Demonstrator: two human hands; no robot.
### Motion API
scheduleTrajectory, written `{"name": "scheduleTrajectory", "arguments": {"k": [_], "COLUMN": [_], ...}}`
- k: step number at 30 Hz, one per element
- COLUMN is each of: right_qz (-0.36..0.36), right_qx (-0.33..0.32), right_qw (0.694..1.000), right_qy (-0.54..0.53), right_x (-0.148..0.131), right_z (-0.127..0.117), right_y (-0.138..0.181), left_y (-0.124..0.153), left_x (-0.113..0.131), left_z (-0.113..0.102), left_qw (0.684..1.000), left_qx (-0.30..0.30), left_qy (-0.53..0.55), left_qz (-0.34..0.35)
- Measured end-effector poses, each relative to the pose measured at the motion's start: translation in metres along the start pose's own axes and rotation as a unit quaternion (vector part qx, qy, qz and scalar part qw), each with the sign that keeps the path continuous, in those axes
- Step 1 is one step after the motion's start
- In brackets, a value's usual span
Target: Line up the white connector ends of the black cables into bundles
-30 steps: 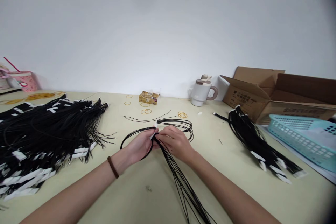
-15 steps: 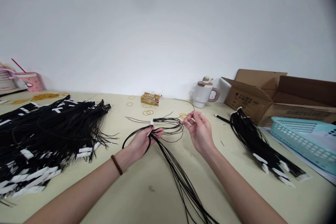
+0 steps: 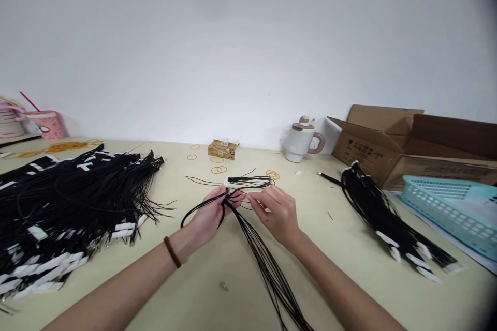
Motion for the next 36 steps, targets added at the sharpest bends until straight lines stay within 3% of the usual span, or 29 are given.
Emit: {"name": "scheduleTrajectory", "arguments": {"k": [6,36], "right_qz": [-0.007,-0.004], "right_qx": [0.009,0.021], "right_qw": [1.000,0.999], "right_qy": [0.027,0.026], "right_x": [0.0023,-0.0059], "right_z": [0.0016,0.0024], "right_y": [0.0026,0.0014], "left_y": [0.0009,0.0019], "left_x": [-0.0048,-0.0044], "left_z": [0.0008,0.0021], "left_qw": [0.999,0.997], "left_qx": [-0.048,-0.024], "left_qy": [-0.005,-0.058], "left_qz": [0.016,0.036]}}
Point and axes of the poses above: each hand's wrist, its own y-axis away from the middle knuckle, its own z-axis out of the palm, x = y × z, the point moved 2 cm from there along -y, towards the middle knuckle, and after that the axes turned 2 degrees about -y, right-handed, at the moved point
